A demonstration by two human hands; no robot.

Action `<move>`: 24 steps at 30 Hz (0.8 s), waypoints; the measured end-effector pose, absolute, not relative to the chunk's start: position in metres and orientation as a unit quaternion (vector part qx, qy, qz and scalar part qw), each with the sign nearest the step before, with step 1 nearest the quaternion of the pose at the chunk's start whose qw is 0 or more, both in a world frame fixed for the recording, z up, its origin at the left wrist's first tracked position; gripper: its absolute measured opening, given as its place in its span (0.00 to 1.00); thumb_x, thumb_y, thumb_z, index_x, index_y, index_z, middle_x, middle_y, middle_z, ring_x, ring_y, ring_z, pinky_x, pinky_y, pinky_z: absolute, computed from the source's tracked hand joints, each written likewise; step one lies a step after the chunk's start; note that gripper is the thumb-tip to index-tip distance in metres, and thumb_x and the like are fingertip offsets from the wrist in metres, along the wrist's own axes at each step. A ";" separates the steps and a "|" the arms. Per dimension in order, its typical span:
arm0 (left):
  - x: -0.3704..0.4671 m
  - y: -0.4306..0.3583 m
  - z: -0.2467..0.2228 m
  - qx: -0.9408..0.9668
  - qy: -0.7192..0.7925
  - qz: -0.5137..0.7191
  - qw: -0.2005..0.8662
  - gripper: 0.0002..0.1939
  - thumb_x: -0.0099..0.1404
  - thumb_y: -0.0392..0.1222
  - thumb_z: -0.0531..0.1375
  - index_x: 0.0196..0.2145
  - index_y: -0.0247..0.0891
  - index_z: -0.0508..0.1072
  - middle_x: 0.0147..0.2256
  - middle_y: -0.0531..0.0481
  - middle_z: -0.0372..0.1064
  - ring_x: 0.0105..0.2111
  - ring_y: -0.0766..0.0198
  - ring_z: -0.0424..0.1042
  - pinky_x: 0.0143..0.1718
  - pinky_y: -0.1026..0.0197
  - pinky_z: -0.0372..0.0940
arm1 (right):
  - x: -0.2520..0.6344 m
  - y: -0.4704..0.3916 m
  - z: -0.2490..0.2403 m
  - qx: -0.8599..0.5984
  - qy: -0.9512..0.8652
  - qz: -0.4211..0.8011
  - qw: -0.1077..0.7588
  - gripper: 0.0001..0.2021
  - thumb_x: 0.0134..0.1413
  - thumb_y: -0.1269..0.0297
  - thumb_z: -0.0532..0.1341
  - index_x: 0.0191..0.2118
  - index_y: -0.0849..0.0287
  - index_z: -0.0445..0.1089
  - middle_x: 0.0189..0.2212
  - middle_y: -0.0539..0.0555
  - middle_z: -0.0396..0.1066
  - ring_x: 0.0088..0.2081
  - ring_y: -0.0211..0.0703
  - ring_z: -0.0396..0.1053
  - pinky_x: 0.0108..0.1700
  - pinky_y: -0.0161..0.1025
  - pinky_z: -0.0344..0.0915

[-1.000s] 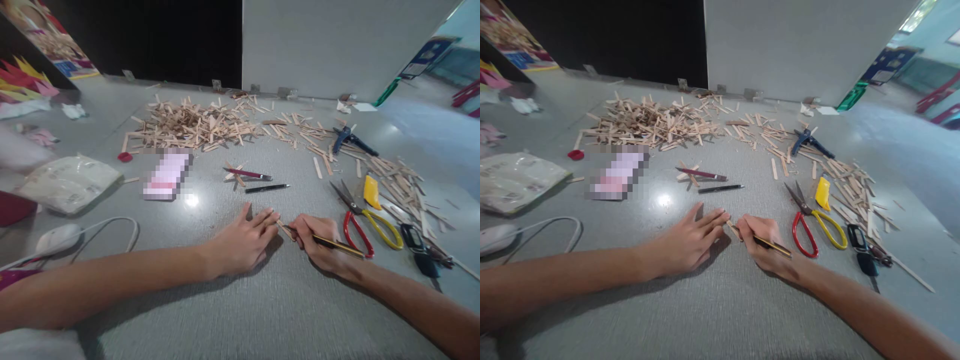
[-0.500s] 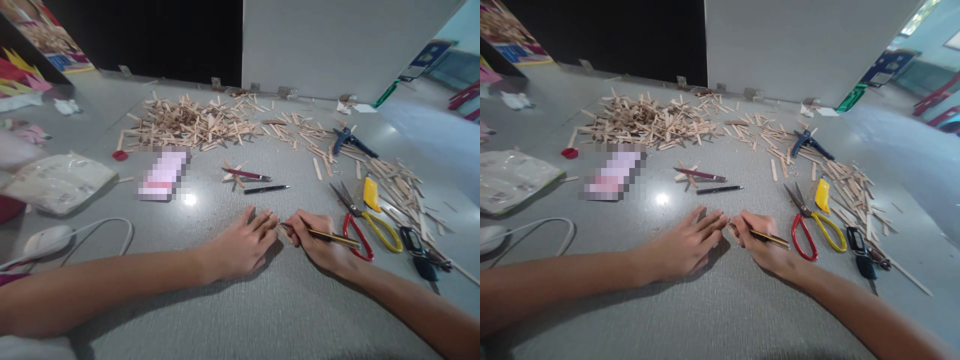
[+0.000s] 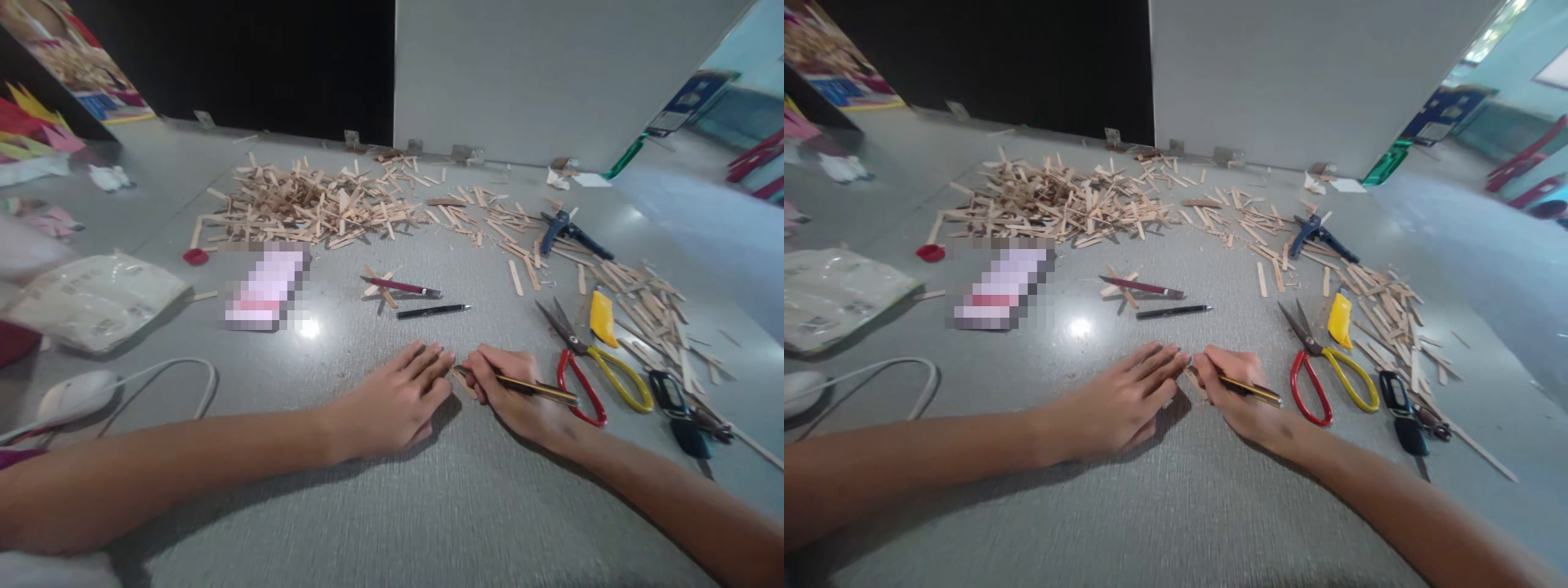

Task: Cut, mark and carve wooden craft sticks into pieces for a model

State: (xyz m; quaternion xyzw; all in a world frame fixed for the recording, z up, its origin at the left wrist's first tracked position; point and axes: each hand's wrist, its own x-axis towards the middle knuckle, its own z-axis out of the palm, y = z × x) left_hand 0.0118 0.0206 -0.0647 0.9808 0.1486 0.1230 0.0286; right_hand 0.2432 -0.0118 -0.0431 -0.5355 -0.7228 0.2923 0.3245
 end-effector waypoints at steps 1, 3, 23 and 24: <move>0.011 0.021 -0.065 0.981 0.146 0.122 0.027 0.21 0.72 0.44 0.63 0.57 0.28 0.70 0.68 0.23 0.64 0.70 0.36 0.65 0.71 0.40 0.59 | 0.244 -0.012 -0.044 -0.533 -0.728 0.286 0.322 0.27 0.77 0.48 0.50 0.24 0.53 0.60 0.18 0.46 0.64 0.19 0.35 0.61 0.24 0.35 0.58; 0.011 0.021 -0.066 0.983 0.141 0.114 0.021 0.23 0.72 0.45 0.64 0.57 0.27 0.70 0.68 0.22 0.63 0.70 0.35 0.64 0.71 0.41 0.60 | 0.244 -0.012 -0.045 -0.526 -0.738 0.274 0.321 0.26 0.78 0.49 0.49 0.25 0.53 0.59 0.18 0.46 0.63 0.19 0.35 0.61 0.25 0.35 0.57; 0.011 0.020 -0.065 0.982 0.147 0.112 0.042 0.24 0.71 0.44 0.64 0.59 0.26 0.69 0.69 0.22 0.63 0.71 0.35 0.62 0.71 0.39 0.58 | 0.244 -0.012 -0.040 -0.529 -0.728 0.305 0.313 0.28 0.77 0.43 0.49 0.25 0.53 0.61 0.18 0.46 0.64 0.20 0.36 0.62 0.26 0.36 0.59; 0.011 0.020 -0.065 0.982 0.146 0.115 0.042 0.24 0.71 0.44 0.65 0.59 0.26 0.69 0.68 0.21 0.63 0.71 0.35 0.62 0.71 0.39 0.59 | 0.243 -0.012 -0.040 -0.529 -0.727 0.306 0.312 0.28 0.77 0.43 0.49 0.25 0.53 0.61 0.18 0.46 0.65 0.20 0.36 0.62 0.26 0.36 0.59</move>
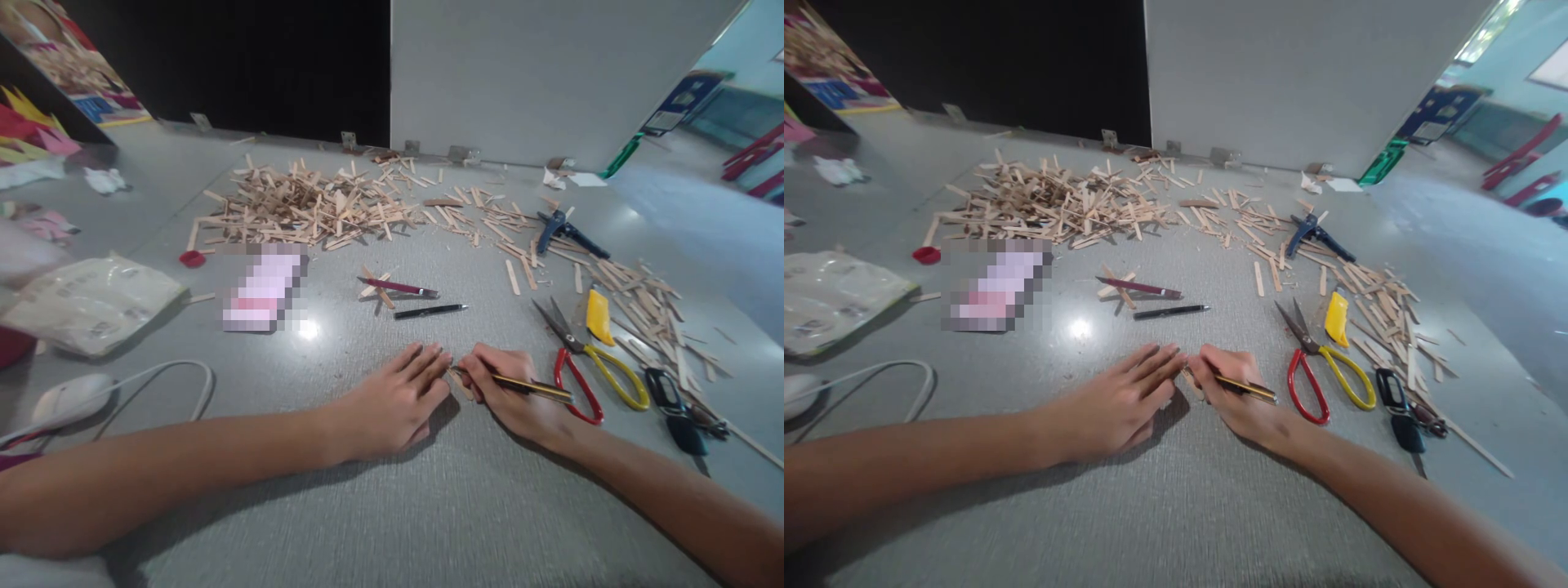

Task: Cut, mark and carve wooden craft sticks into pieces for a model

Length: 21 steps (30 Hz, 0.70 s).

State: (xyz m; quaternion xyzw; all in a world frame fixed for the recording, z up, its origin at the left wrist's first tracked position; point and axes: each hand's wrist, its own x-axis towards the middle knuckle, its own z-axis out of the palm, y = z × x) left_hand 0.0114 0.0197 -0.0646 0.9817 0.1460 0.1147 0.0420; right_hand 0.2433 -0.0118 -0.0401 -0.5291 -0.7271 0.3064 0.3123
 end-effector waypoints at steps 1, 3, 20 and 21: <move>0.011 0.020 -0.065 0.982 0.144 0.116 0.040 0.25 0.71 0.44 0.65 0.58 0.25 0.70 0.68 0.21 0.63 0.71 0.34 0.63 0.71 0.39 0.59 | 0.243 -0.012 -0.040 -0.529 -0.727 0.307 0.313 0.28 0.77 0.44 0.49 0.25 0.53 0.60 0.18 0.46 0.65 0.20 0.36 0.62 0.26 0.35 0.59; 0.012 0.020 -0.064 0.983 0.142 0.115 0.032 0.24 0.70 0.44 0.66 0.57 0.25 0.70 0.68 0.20 0.64 0.70 0.34 0.64 0.71 0.40 0.59 | 0.242 -0.012 -0.040 -0.528 -0.726 0.309 0.312 0.27 0.77 0.46 0.50 0.25 0.53 0.60 0.18 0.46 0.65 0.20 0.36 0.62 0.26 0.35 0.58; 0.012 0.020 -0.065 0.983 0.144 0.110 0.021 0.23 0.72 0.44 0.63 0.57 0.26 0.70 0.69 0.21 0.63 0.70 0.37 0.64 0.71 0.42 0.59 | 0.241 -0.010 -0.037 -0.533 -0.736 0.289 0.301 0.28 0.77 0.45 0.48 0.24 0.52 0.58 0.18 0.46 0.63 0.19 0.36 0.60 0.25 0.36 0.57; 0.012 0.020 -0.066 0.983 0.145 0.111 0.026 0.22 0.72 0.44 0.63 0.57 0.26 0.70 0.69 0.21 0.62 0.71 0.37 0.63 0.71 0.42 0.58 | 0.241 -0.010 -0.037 -0.533 -0.739 0.283 0.301 0.28 0.77 0.45 0.48 0.24 0.52 0.59 0.18 0.46 0.63 0.19 0.36 0.60 0.25 0.36 0.57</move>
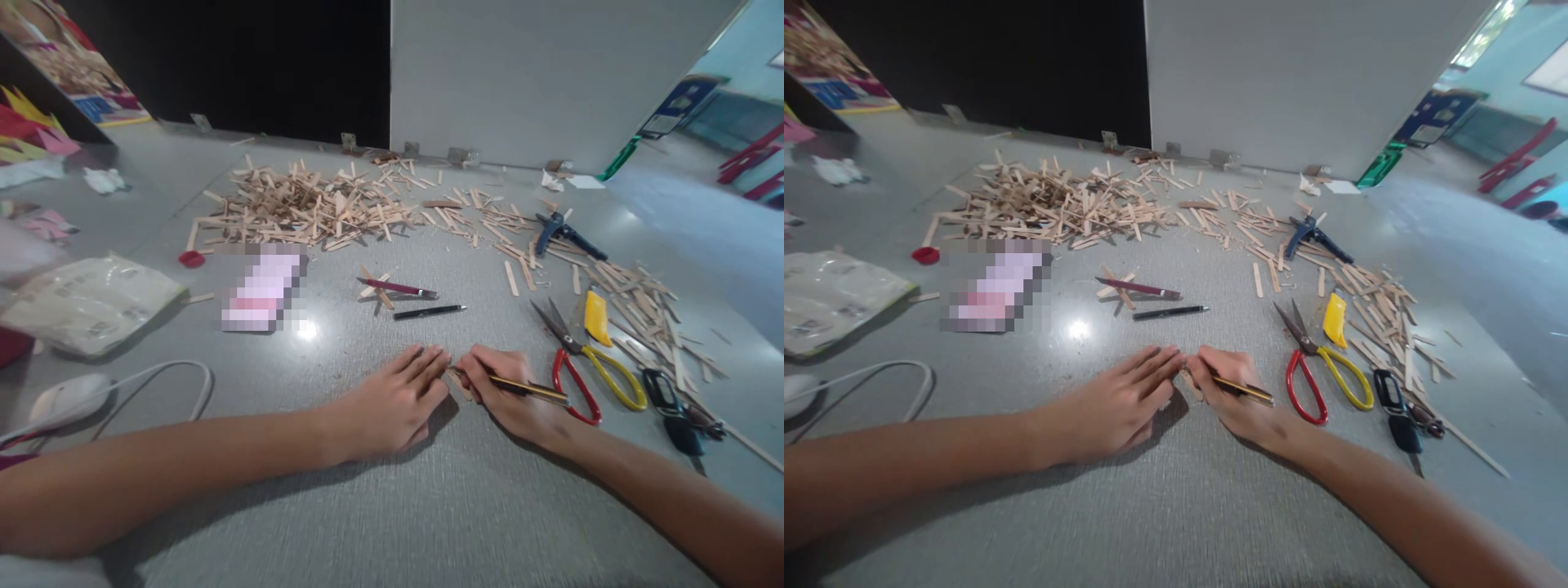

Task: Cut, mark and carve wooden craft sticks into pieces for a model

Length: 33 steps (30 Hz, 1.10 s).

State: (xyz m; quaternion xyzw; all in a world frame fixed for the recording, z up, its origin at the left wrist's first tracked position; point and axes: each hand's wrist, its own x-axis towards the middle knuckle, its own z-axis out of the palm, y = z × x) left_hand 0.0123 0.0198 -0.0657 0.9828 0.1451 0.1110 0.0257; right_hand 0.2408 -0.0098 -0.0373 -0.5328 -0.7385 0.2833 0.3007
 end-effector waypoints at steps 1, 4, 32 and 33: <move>0.012 0.020 -0.066 0.982 0.146 0.112 0.031 0.22 0.72 0.44 0.63 0.57 0.27 0.69 0.69 0.22 0.62 0.71 0.38 0.63 0.72 0.42 0.57 | 0.241 -0.010 -0.038 -0.532 -0.741 0.278 0.301 0.28 0.77 0.45 0.48 0.24 0.52 0.59 0.18 0.46 0.63 0.20 0.36 0.61 0.25 0.36 0.57; 0.012 0.020 -0.067 0.981 0.148 0.119 0.041 0.23 0.71 0.44 0.64 0.58 0.27 0.69 0.69 0.21 0.62 0.71 0.38 0.63 0.72 0.42 0.56 | 0.241 -0.009 -0.040 -0.532 -0.745 0.270 0.299 0.28 0.78 0.45 0.47 0.25 0.53 0.60 0.19 0.47 0.65 0.21 0.37 0.63 0.26 0.36 0.58; 0.016 0.017 -0.055 0.978 0.193 0.071 0.046 0.22 0.78 0.42 0.56 0.63 0.27 0.69 0.66 0.25 0.68 0.72 0.40 0.60 0.70 0.28 0.52 | 0.249 -0.015 -0.050 -0.496 -0.773 0.265 0.294 0.27 0.80 0.51 0.47 0.25 0.53 0.60 0.20 0.45 0.60 0.21 0.37 0.59 0.27 0.38 0.55; 0.016 0.017 -0.055 0.978 0.194 0.068 0.046 0.22 0.78 0.42 0.56 0.63 0.27 0.69 0.66 0.25 0.68 0.72 0.40 0.60 0.70 0.28 0.52 | 0.249 -0.015 -0.050 -0.497 -0.773 0.265 0.293 0.27 0.80 0.51 0.46 0.25 0.53 0.60 0.19 0.45 0.60 0.21 0.37 0.59 0.27 0.38 0.55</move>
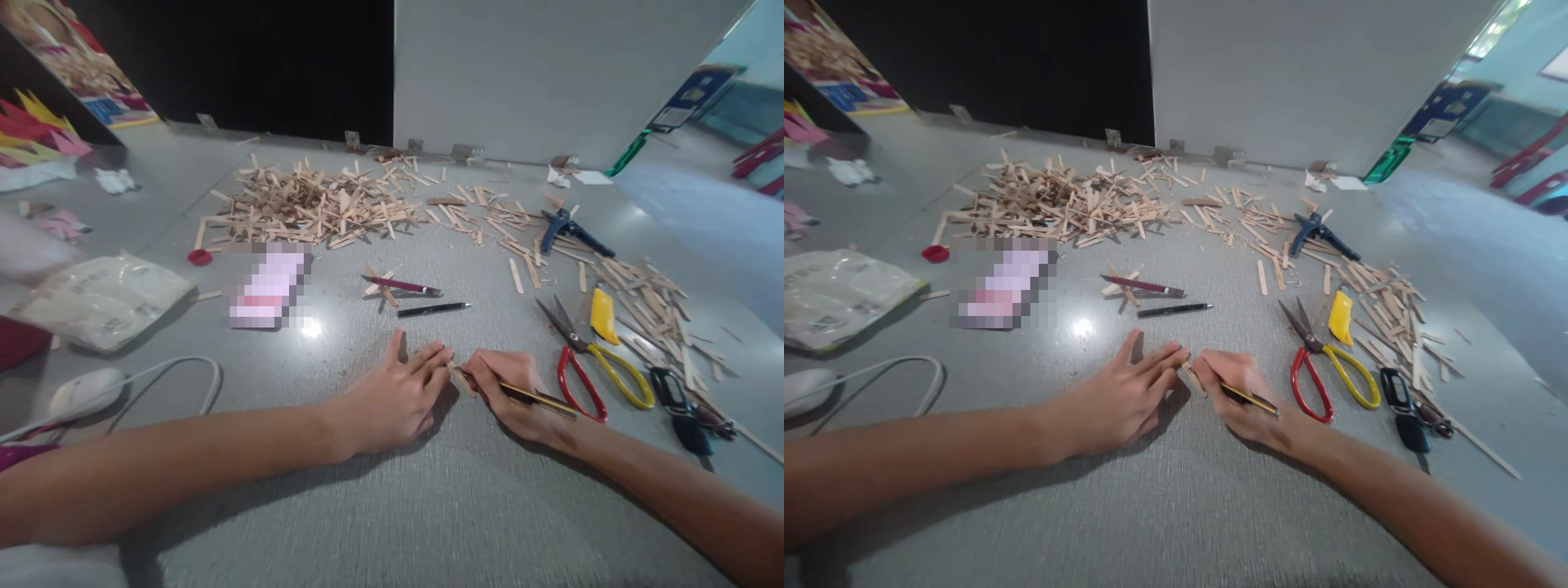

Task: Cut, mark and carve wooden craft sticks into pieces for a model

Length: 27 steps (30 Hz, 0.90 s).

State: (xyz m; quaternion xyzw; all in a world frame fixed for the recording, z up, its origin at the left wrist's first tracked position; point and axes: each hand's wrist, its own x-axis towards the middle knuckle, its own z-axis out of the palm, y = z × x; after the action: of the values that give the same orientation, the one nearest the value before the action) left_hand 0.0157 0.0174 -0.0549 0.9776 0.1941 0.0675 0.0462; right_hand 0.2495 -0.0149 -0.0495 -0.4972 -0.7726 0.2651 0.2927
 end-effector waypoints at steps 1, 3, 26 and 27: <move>0.016 0.017 -0.054 0.978 0.195 0.064 0.046 0.22 0.78 0.42 0.56 0.64 0.27 0.68 0.66 0.25 0.68 0.72 0.40 0.60 0.69 0.28 0.53 | 0.249 -0.015 -0.049 -0.497 -0.772 0.265 0.293 0.27 0.80 0.51 0.46 0.25 0.53 0.60 0.19 0.45 0.60 0.21 0.37 0.58 0.27 0.38 0.55; 0.016 0.017 -0.053 0.978 0.197 0.058 0.045 0.22 0.78 0.41 0.56 0.64 0.27 0.68 0.66 0.25 0.68 0.72 0.41 0.60 0.69 0.28 0.53 | 0.249 -0.015 -0.048 -0.493 -0.775 0.265 0.294 0.27 0.80 0.51 0.46 0.25 0.53 0.59 0.19 0.45 0.60 0.21 0.37 0.58 0.27 0.38 0.55; 0.013 0.018 -0.060 0.980 0.178 0.085 0.030 0.22 0.76 0.41 0.58 0.63 0.27 0.69 0.68 0.24 0.65 0.72 0.37 0.61 0.69 0.30 0.54 | 0.248 -0.018 -0.042 -0.469 -0.782 0.254 0.323 0.26 0.81 0.56 0.47 0.26 0.54 0.62 0.19 0.44 0.60 0.20 0.34 0.59 0.25 0.35 0.56; 0.012 0.018 -0.060 0.981 0.173 0.086 0.029 0.22 0.76 0.41 0.59 0.62 0.27 0.69 0.68 0.24 0.64 0.72 0.36 0.61 0.68 0.30 0.55 | 0.248 -0.018 -0.041 -0.473 -0.777 0.256 0.327 0.26 0.81 0.56 0.47 0.26 0.54 0.62 0.19 0.44 0.61 0.19 0.34 0.59 0.25 0.34 0.56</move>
State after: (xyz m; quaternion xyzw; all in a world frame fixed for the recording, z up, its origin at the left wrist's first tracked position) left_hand 0.0122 0.0181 -0.0602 0.9807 0.1733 0.0855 0.0286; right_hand 0.2476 -0.0181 -0.0413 -0.4728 -0.7775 0.2555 0.3267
